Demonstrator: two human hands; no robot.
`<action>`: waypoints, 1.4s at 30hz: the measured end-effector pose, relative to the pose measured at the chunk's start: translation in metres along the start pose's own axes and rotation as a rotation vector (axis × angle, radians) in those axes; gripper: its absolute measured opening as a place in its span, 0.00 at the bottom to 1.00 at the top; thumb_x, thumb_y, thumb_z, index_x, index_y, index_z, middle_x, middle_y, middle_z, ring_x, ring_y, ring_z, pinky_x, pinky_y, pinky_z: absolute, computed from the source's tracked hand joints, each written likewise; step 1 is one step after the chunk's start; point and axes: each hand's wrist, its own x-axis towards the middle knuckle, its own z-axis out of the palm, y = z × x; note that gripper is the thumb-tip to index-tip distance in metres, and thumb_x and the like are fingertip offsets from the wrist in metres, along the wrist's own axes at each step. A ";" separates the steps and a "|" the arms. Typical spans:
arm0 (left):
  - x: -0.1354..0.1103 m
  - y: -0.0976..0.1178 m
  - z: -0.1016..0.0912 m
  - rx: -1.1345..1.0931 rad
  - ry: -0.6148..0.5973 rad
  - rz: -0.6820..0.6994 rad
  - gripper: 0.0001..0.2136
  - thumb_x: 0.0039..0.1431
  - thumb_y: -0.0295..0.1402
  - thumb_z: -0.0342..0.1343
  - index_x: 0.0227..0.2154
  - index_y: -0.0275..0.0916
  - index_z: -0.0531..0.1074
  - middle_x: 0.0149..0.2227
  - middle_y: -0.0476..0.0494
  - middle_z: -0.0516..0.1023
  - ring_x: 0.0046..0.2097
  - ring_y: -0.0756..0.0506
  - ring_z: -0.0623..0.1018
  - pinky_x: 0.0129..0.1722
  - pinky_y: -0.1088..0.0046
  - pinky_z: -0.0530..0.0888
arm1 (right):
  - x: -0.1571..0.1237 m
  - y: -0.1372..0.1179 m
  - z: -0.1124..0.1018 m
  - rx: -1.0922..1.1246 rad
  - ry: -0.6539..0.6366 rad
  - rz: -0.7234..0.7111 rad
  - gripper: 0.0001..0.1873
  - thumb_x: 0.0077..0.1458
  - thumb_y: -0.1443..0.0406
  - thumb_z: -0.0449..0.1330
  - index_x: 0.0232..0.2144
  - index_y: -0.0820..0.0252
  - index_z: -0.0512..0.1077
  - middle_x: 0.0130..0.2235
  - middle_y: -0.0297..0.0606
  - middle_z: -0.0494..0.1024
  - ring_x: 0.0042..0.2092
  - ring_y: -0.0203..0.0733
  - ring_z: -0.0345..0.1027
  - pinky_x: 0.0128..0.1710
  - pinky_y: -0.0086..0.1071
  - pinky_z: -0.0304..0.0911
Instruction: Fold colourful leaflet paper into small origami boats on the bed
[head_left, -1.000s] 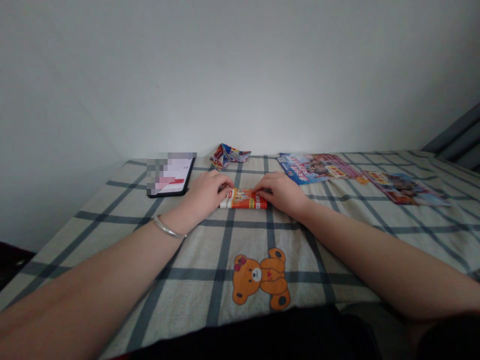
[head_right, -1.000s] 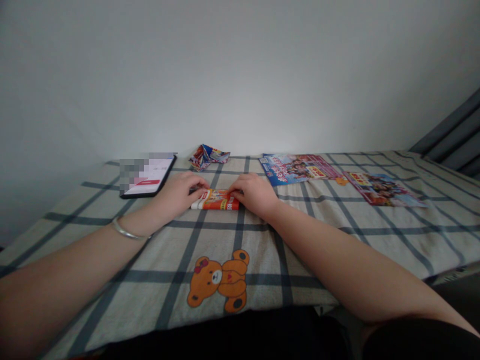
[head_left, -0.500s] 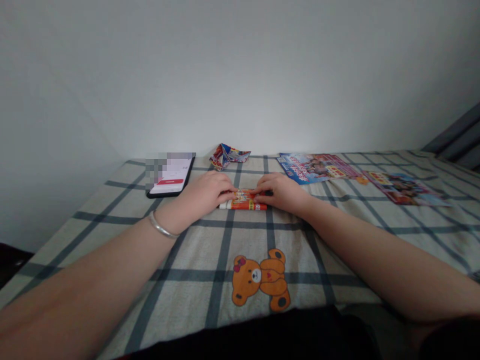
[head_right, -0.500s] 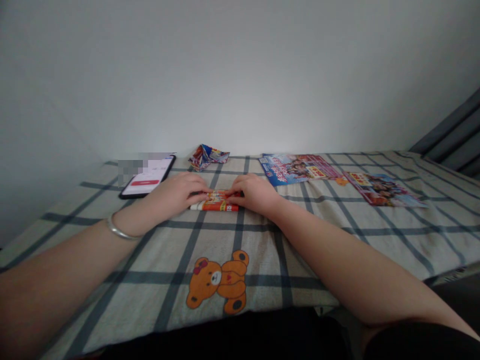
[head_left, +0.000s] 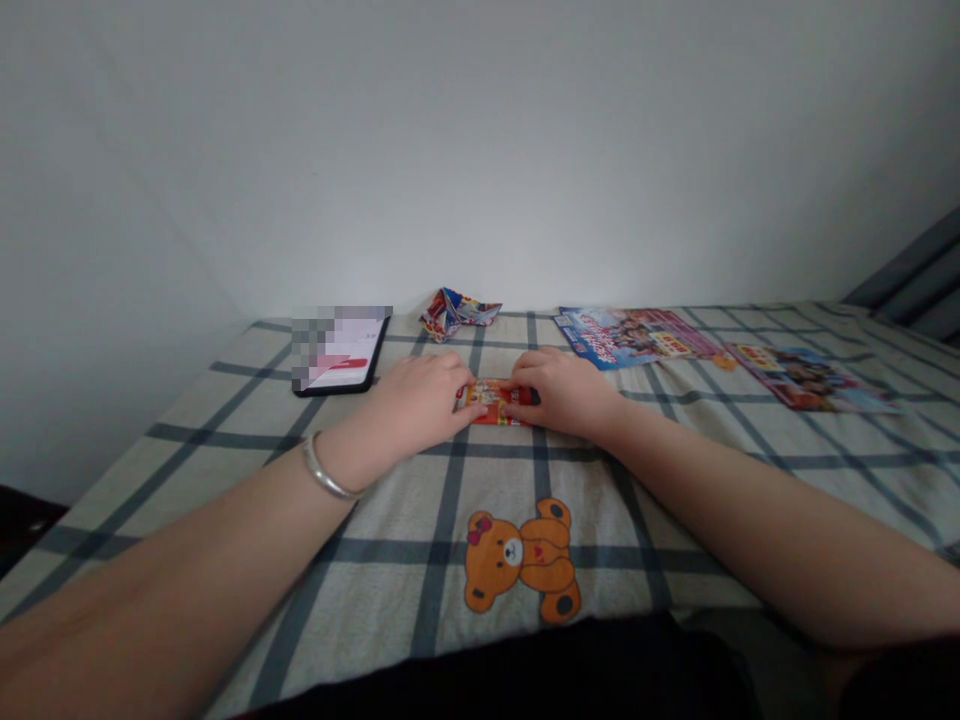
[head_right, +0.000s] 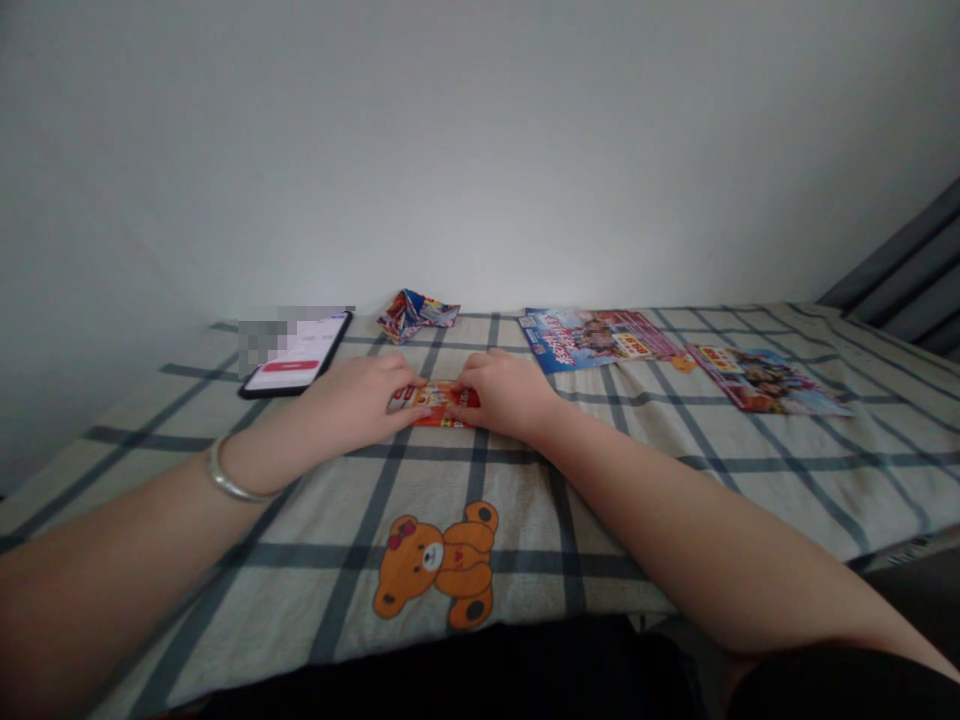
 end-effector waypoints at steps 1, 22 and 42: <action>-0.001 0.002 0.000 0.016 0.001 -0.006 0.18 0.62 0.48 0.51 0.37 0.37 0.75 0.37 0.40 0.74 0.38 0.41 0.74 0.37 0.65 0.69 | 0.000 0.000 0.000 -0.009 0.000 0.001 0.17 0.57 0.52 0.59 0.38 0.57 0.78 0.41 0.39 0.77 0.43 0.44 0.69 0.37 0.34 0.61; -0.006 0.021 -0.001 0.095 0.004 -0.056 0.15 0.64 0.43 0.50 0.41 0.34 0.69 0.41 0.37 0.70 0.43 0.39 0.73 0.42 0.64 0.71 | -0.004 -0.009 0.001 -0.042 0.036 0.048 0.24 0.54 0.45 0.60 0.39 0.58 0.77 0.41 0.40 0.77 0.44 0.46 0.69 0.39 0.35 0.61; -0.010 -0.016 0.010 -0.189 -0.106 0.045 0.24 0.63 0.41 0.47 0.59 0.36 0.63 0.48 0.36 0.68 0.53 0.39 0.69 0.55 0.63 0.66 | -0.008 0.009 0.000 0.075 -0.014 -0.011 0.25 0.53 0.48 0.63 0.48 0.53 0.76 0.48 0.39 0.76 0.48 0.47 0.68 0.48 0.39 0.63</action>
